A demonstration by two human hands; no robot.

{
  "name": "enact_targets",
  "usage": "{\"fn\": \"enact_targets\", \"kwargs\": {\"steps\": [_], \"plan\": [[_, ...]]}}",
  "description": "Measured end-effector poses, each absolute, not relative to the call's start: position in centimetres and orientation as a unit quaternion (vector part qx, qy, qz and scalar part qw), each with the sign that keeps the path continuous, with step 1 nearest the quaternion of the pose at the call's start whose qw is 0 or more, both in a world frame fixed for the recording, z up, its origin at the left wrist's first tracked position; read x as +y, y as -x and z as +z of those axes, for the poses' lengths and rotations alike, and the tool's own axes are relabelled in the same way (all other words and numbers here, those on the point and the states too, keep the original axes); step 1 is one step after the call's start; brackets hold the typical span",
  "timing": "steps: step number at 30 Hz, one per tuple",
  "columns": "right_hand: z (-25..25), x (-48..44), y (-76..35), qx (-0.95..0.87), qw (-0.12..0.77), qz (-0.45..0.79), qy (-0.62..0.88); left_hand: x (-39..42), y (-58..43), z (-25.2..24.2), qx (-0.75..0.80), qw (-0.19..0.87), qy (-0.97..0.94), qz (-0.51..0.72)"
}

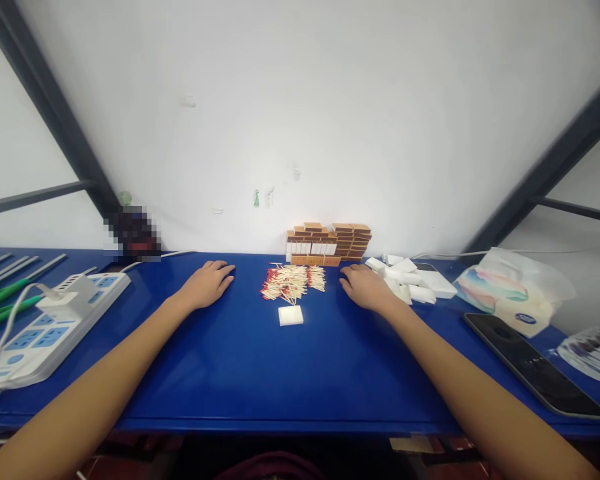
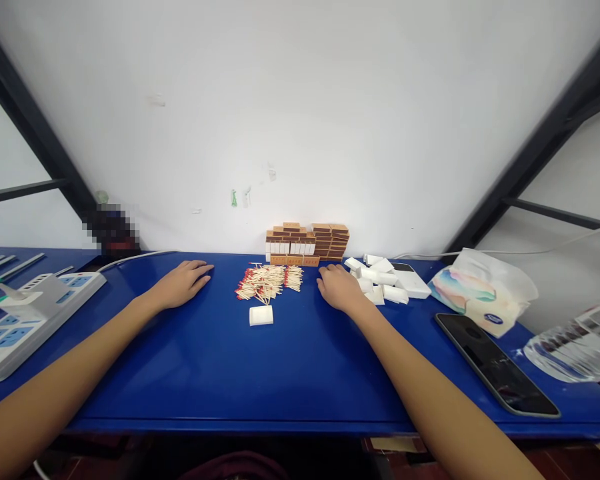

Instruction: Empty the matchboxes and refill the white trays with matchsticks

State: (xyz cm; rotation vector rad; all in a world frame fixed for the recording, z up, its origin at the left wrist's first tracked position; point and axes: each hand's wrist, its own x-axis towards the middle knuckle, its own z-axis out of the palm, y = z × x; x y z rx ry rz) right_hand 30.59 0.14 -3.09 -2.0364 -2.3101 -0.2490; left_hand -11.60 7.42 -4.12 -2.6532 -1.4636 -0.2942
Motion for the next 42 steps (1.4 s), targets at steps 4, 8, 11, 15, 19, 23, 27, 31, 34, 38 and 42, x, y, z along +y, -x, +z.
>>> {"fn": "enact_targets", "kwargs": {"steps": [4,8,11,15,19,23,27,31,34,38,42], "plan": [[-3.0,0.1,-30.5,-0.75,0.009,-0.081,0.656,7.5,11.7,-4.2,-0.477,0.048,0.872,-0.098],[-2.8,0.0,-30.3,-0.749,0.007,-0.081,0.658,7.5,11.7,-4.2,-0.481,0.053,0.871,-0.087],[-2.7,0.0,-30.3,-0.749,0.009,-0.079,0.657,7.5,11.6,-4.2,-0.479,0.054,0.871,-0.092],[-2.9,0.1,-30.6,-0.755,0.01,-0.077,0.651,7.3,11.5,-4.1,-0.473,0.045,0.873,-0.108],[-3.1,0.2,-30.7,-0.763,0.041,-0.09,0.639,6.4,10.8,-2.5,-0.456,0.024,0.867,-0.201],[-3.0,0.2,-30.2,-0.77,0.134,-0.129,0.61,4.5,9.7,0.1,-0.438,0.022,0.833,-0.336],[-2.9,0.0,-29.3,-0.773,0.219,-0.117,0.584,2.2,8.0,0.9,-0.42,-0.097,0.849,-0.306],[-3.2,-0.1,-28.5,-0.789,0.269,-0.052,0.549,0.3,5.9,-0.2,-0.359,-0.139,0.895,-0.225],[-3.5,-0.3,-28.1,-0.806,0.283,-0.009,0.519,-0.9,4.7,-0.9,-0.335,-0.149,0.91,-0.195],[-3.5,-0.6,-27.9,-0.826,0.257,-0.011,0.502,-1.7,3.6,-1.5,-0.341,-0.144,0.903,-0.217],[-3.5,-0.6,-28.2,-0.837,0.212,0.007,0.505,-1.8,3.1,-2.2,-0.345,-0.15,0.901,-0.218]]}}
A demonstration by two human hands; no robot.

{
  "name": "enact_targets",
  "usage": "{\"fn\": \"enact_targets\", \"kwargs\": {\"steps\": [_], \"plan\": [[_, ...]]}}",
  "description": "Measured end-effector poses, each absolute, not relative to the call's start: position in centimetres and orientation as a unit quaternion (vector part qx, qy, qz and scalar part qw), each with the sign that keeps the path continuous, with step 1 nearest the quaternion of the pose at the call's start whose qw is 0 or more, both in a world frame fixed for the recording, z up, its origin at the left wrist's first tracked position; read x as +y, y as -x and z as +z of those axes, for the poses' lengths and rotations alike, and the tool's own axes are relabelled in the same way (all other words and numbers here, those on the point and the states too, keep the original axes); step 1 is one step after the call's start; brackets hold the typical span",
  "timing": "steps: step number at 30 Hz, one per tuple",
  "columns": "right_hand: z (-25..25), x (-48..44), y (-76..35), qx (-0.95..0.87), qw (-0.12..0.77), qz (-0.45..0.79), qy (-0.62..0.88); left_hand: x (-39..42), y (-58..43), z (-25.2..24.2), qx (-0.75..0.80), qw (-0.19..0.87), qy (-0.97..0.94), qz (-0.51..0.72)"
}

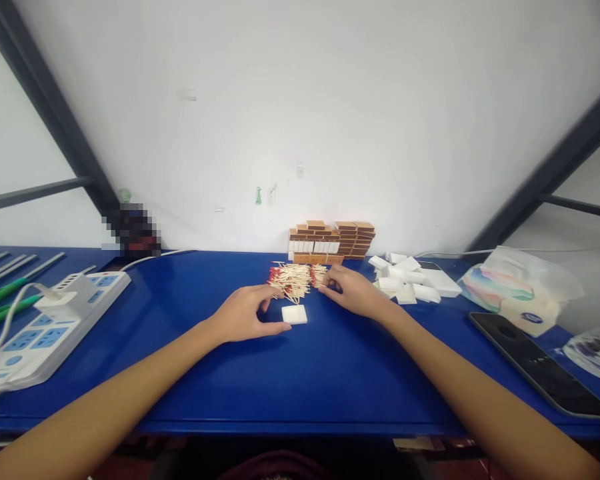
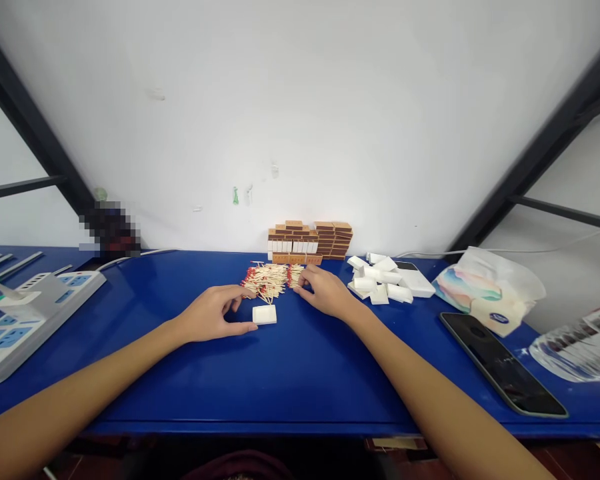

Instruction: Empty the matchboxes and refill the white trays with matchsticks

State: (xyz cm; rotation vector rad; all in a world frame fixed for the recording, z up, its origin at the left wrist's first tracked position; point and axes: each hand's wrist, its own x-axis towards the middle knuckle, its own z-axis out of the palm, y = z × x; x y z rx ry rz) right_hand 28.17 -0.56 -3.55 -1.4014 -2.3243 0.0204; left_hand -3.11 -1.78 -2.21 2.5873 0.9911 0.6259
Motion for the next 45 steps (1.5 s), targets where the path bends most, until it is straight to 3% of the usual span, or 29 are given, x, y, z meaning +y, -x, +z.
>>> {"fn": "enact_targets", "kwargs": {"steps": [25,34,38,42,45], "plan": [[-2.8,-0.8,-28.4,-0.821,0.103,0.029,0.56,-1.7,2.2,-3.2,0.329,0.139,-0.911,0.208],[-1.9,-0.7,-29.9,-0.808,0.138,-0.023,0.572,-1.6,2.8,-2.9,0.333,0.155,-0.906,0.212],[-1.4,-1.0,-29.5,-0.78,0.204,-0.069,0.587,-1.6,2.7,-3.1,0.33,0.146,-0.909,0.209],[-1.4,-2.4,-26.5,-0.813,0.27,0.029,0.516,-1.6,2.7,-3.2,0.325,0.136,-0.911,0.213],[-2.1,-3.7,-23.7,-0.854,0.222,0.081,0.463,-1.6,2.7,-3.2,0.322,0.137,-0.912,0.212]]}}
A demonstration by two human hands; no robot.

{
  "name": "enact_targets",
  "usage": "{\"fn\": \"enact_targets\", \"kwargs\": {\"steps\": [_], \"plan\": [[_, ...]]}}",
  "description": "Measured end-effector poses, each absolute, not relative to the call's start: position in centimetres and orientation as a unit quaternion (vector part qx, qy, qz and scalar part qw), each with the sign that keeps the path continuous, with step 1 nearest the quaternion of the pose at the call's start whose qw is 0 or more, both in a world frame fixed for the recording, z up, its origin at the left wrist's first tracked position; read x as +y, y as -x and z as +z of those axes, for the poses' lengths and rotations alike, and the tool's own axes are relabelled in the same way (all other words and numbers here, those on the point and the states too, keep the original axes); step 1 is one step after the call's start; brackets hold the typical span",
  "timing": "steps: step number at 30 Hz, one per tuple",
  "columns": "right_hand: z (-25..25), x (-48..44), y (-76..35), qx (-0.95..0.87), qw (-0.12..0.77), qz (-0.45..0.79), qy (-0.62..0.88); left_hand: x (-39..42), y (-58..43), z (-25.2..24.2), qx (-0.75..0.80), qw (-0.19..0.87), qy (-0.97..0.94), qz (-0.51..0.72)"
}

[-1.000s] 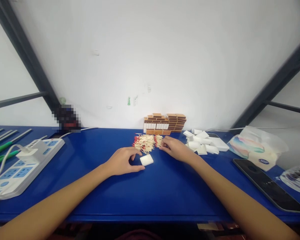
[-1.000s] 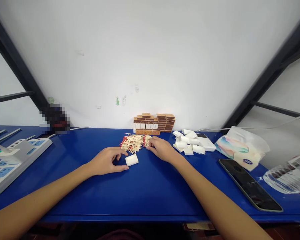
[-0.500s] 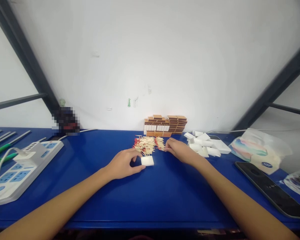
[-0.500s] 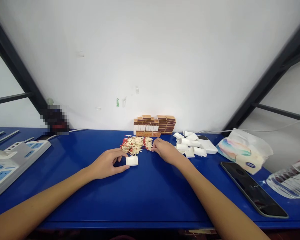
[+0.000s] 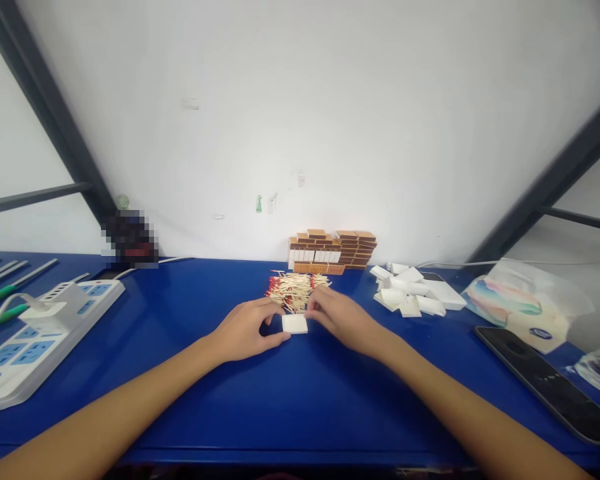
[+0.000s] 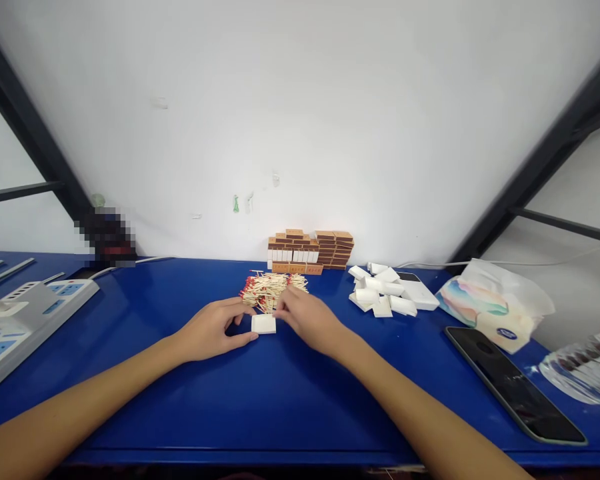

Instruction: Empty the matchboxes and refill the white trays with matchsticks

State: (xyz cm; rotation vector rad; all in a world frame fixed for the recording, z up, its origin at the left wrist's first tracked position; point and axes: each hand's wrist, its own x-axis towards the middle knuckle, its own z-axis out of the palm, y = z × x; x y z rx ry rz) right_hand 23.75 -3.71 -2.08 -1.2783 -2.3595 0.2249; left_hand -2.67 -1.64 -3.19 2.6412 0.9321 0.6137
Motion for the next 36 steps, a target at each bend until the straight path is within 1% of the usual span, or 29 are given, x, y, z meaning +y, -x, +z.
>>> {"fn": "enact_targets", "kwargs": {"steps": [2,5,11,13,16,19,22,24,26,29,33,36], "plan": [[-2.6,-4.3,-22.5,-0.869,0.191,0.081,0.449,-1.6,2.7,-3.1,0.324,0.141,-0.912,0.21],[-3.0,-4.7,-21.8,-0.868,0.181,0.079,0.456,-1.6,2.7,-3.0,0.327,0.144,-0.91,0.209],[-2.3,-4.6,-22.5,-0.866,0.207,0.135,0.435,-1.5,2.9,-3.2,0.317,0.146,-0.913,0.209],[-1.9,-4.3,-23.1,-0.864,0.23,0.127,0.43,-1.5,3.0,-3.2,0.315,0.149,-0.913,0.21],[-1.2,-3.4,-25.1,-0.848,0.256,0.078,0.457,-1.6,3.2,-3.0,0.317,0.147,-0.914,0.204],[-1.1,-2.0,-27.9,-0.829,0.227,0.061,0.508,-1.5,3.4,-2.7,0.323,0.135,-0.917,0.192],[-1.4,-0.9,-30.1,-0.81,0.188,0.134,0.54,-1.3,3.7,-2.6,0.332,0.12,-0.917,0.186],[-1.7,-0.5,-30.8,-0.795,0.19,0.187,0.545,-1.3,3.9,-2.6,0.335,0.111,-0.917,0.185],[-2.1,-0.5,-30.7,-0.787,0.203,0.21,0.544,-1.2,3.9,-2.5,0.335,0.103,-0.919,0.181],[-2.5,-0.5,-29.9,-0.789,0.214,0.191,0.543,-1.2,3.9,-2.5,0.331,0.097,-0.922,0.177],[-2.9,-0.5,-29.0,-0.804,0.198,0.149,0.54,-1.1,3.9,-2.5,0.33,0.1,-0.921,0.18],[-3.0,-0.5,-29.0,-0.799,0.183,0.165,0.548,-1.1,3.9,-2.6,0.327,0.106,-0.921,0.181]]}}
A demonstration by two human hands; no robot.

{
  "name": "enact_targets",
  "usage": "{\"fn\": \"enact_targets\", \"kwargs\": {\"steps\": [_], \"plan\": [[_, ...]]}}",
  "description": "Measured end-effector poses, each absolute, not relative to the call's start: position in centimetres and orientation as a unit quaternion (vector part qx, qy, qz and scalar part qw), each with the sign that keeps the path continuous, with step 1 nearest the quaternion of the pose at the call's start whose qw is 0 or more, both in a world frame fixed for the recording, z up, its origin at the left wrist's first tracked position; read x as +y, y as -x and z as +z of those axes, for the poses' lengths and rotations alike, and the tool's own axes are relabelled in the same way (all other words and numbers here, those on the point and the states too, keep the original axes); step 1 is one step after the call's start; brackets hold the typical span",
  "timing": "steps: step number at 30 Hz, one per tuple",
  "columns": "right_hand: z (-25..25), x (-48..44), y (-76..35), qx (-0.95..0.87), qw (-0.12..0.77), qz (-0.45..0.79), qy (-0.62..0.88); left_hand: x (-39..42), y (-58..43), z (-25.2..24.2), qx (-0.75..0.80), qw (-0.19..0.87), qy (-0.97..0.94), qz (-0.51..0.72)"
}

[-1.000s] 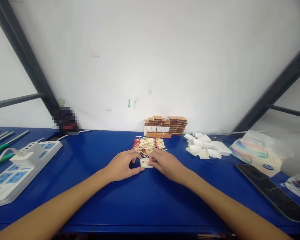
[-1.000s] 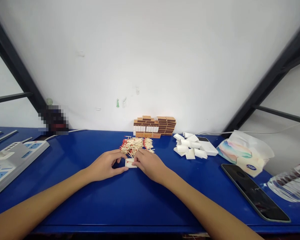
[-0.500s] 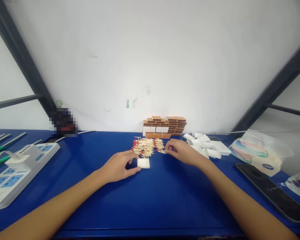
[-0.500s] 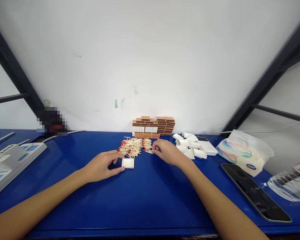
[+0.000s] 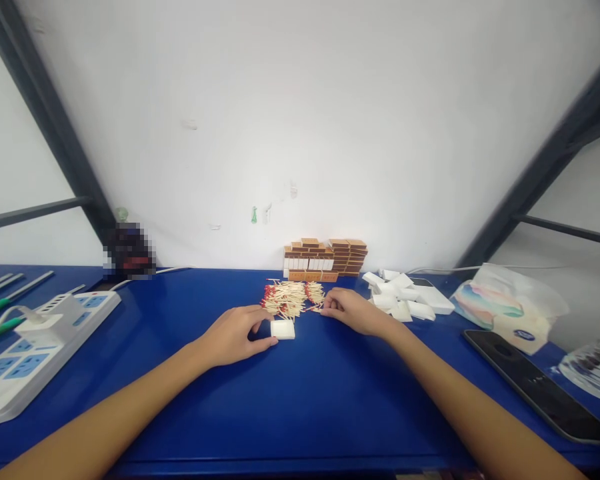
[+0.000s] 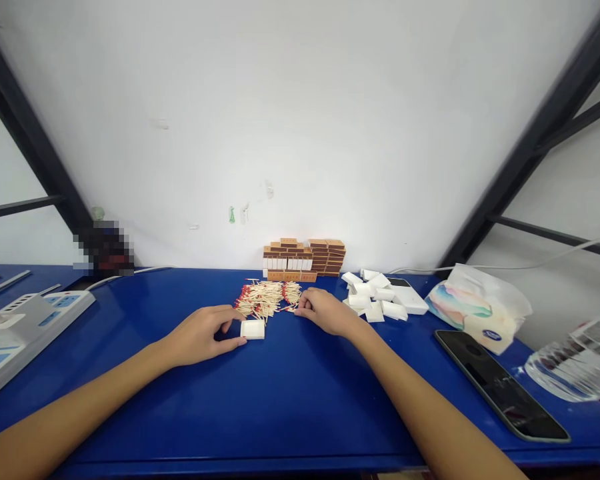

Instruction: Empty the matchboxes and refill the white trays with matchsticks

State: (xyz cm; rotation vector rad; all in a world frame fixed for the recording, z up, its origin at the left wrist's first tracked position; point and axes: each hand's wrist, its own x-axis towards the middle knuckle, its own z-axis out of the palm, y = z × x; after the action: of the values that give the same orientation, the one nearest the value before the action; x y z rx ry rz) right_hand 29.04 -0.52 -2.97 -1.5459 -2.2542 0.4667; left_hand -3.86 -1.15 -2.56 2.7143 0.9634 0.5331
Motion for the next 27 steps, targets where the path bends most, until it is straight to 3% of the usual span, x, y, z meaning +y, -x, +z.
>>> {"fn": "enact_targets", "kwargs": {"steps": [17,27], "plan": [[-2.3,-1.7,-28.4,-0.811,0.119,0.14,0.556,-1.4,3.5,-2.8,0.322,0.136,-0.919,0.184],[-2.6,-1.7,-27.8,-0.809,0.163,0.149,0.544,-1.4,3.6,-2.8,0.321,0.132,-0.919,0.185]]}}
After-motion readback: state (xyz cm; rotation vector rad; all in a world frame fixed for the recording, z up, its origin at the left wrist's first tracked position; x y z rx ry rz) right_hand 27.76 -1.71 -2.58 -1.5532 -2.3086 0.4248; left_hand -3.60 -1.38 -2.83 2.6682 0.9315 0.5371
